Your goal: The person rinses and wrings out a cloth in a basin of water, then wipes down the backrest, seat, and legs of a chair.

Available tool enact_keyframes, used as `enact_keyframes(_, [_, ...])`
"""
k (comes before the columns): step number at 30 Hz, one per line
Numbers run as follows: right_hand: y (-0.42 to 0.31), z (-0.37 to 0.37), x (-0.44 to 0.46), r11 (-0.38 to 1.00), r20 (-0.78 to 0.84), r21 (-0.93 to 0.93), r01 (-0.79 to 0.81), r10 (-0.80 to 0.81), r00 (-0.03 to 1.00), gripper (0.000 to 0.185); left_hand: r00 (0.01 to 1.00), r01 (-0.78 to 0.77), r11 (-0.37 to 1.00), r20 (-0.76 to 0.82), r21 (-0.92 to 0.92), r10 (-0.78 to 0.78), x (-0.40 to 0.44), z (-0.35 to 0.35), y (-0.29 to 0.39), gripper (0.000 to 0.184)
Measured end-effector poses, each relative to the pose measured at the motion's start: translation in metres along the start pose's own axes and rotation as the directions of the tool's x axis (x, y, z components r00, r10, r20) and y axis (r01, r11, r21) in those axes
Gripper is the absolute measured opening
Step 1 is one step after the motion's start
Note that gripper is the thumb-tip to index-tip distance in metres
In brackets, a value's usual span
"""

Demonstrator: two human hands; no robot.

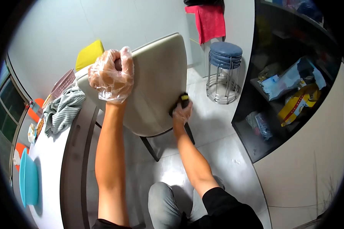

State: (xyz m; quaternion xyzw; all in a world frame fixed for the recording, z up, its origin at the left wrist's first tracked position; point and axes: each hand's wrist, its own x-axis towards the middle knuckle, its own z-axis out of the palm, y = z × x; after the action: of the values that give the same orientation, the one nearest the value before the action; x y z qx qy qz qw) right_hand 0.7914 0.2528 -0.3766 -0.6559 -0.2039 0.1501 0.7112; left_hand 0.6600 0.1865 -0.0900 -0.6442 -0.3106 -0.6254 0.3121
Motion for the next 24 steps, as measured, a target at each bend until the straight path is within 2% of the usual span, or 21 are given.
enact_keyframes(2, [-0.081, -0.005, 0.001, 0.914, -0.157, 0.292, 0.282, -0.245, 0.957, 0.046, 0.995, -0.083, 0.996, -0.055, -0.015, 0.082, 0.003, 0.000, -0.006, 0.029])
enact_keyframes(3, [-0.115, -0.002, 0.009, 0.787, -0.255, 0.410, 0.460, -0.385, 0.887, 0.044, 0.997, -0.080, 0.996, -0.005, -0.025, 0.080, 0.002, -0.005, -0.009, 0.026])
enact_keyframes(4, [-0.163, -0.011, 0.008, 0.709, -0.353, 0.381, 0.593, -0.482, 0.802, 0.042, 0.996, -0.080, 0.996, 0.046, -0.032, 0.082, 0.003, -0.012, -0.013, 0.026])
enact_keyframes(5, [-0.203, -0.019, 0.010, 0.588, -0.370, 0.382, 0.713, -0.610, 0.701, 0.038, 0.993, -0.113, 0.993, 0.026, 0.010, 0.113, 0.004, -0.017, -0.018, 0.027])
enact_keyframes(6, [-0.238, -0.025, 0.011, 0.464, -0.435, 0.344, 0.816, -0.691, 0.577, 0.037, 0.996, -0.089, 0.995, 0.026, -0.046, 0.091, 0.004, -0.021, -0.023, 0.029])
enact_keyframes(7, [-0.257, -0.024, 0.018, 0.380, -0.452, 0.207, 0.901, -0.780, 0.433, 0.042, 0.994, -0.105, 0.989, -0.025, -0.109, 0.103, 0.005, -0.021, -0.031, 0.030])
enact_keyframes(8, [-0.275, -0.029, 0.020, 0.307, -0.415, 0.144, 0.941, -0.844, 0.339, 0.047, 0.991, -0.121, 0.978, -0.070, -0.173, 0.110, 0.003, -0.019, -0.035, 0.031])
enact_keyframes(9, [-0.278, -0.027, 0.017, 0.295, -0.361, 0.116, 0.948, -0.877, 0.318, 0.044, 0.998, -0.054, 0.977, -0.037, -0.204, 0.048, 0.002, -0.022, -0.030, 0.031])
enact_keyframes(10, [-0.275, -0.022, 0.014, 0.286, -0.300, 0.089, 0.954, -0.906, 0.299, 0.041, 0.996, -0.085, 0.986, -0.028, -0.143, 0.081, 0.001, -0.020, -0.031, 0.029])
enact_keyframes(11, [-0.261, -0.017, 0.015, 0.283, -0.283, 0.057, 0.957, -0.915, 0.287, 0.044, 0.999, -0.037, 0.989, -0.002, -0.142, 0.037, -0.001, -0.021, -0.031, 0.029])
enact_keyframes(12, [-0.247, -0.013, 0.016, 0.303, -0.337, 0.065, 0.951, -0.890, 0.307, 0.047, 1.000, 0.010, 0.990, 0.024, -0.139, -0.007, -0.002, -0.021, -0.031, 0.029])
enact_keyframes(14, [-0.220, -0.003, 0.020, 0.333, -0.441, 0.086, 0.939, -0.833, 0.335, 0.052, 1.000, -0.010, 0.996, 0.018, -0.087, 0.011, -0.004, -0.017, -0.034, 0.030])
enact_keyframes(16, [-0.156, 0.014, 0.015, 0.530, -0.371, 0.204, 0.823, -0.736, 0.566, 0.051, 0.992, 0.127, 0.972, 0.036, -0.199, -0.122, -0.010, -0.014, -0.033, 0.033])
enact_keyframes(19, [-0.014, 0.050, 0.016, 0.753, -0.322, 0.250, 0.609, -0.528, 0.786, 0.050, 0.980, 0.197, 0.951, 0.034, -0.238, -0.195, -0.014, -0.008, -0.038, 0.036])
enact_keyframes(20, [0.056, 0.070, 0.014, 0.911, -0.285, 0.050, 0.409, -0.379, 0.881, 0.051, 0.974, 0.226, 0.944, 0.034, -0.241, -0.225, -0.015, -0.006, -0.037, 0.036])
enact_keyframes(21, [0.104, 0.074, 0.010, 0.972, -0.287, -0.158, 0.172, -0.212, 0.934, 0.052, 0.979, 0.203, 0.965, 0.020, -0.169, -0.202, -0.014, -0.005, -0.036, 0.035])
enact_keyframes(22, [0.104, 0.043, 0.007, 0.979, -0.093, -0.163, -0.124, 0.110, 0.990, 0.055, 0.984, 0.175, 0.973, 0.014, -0.148, -0.175, -0.015, -0.004, -0.037, 0.035])
enact_keyframes(23, [0.097, 0.017, 0.005, 0.891, 0.097, -0.220, -0.397, 0.424, 0.900, 0.059, 0.990, 0.143, 0.982, 0.004, -0.127, -0.144, -0.016, -0.003, -0.042, 0.035])
enact_keyframes(24, [0.097, 0.012, 0.006, 0.883, 0.147, -0.236, -0.405, 0.445, 0.884, 0.059, 0.994, 0.106, 0.988, -0.007, -0.109, -0.107, -0.014, -0.003, -0.045, 0.035])
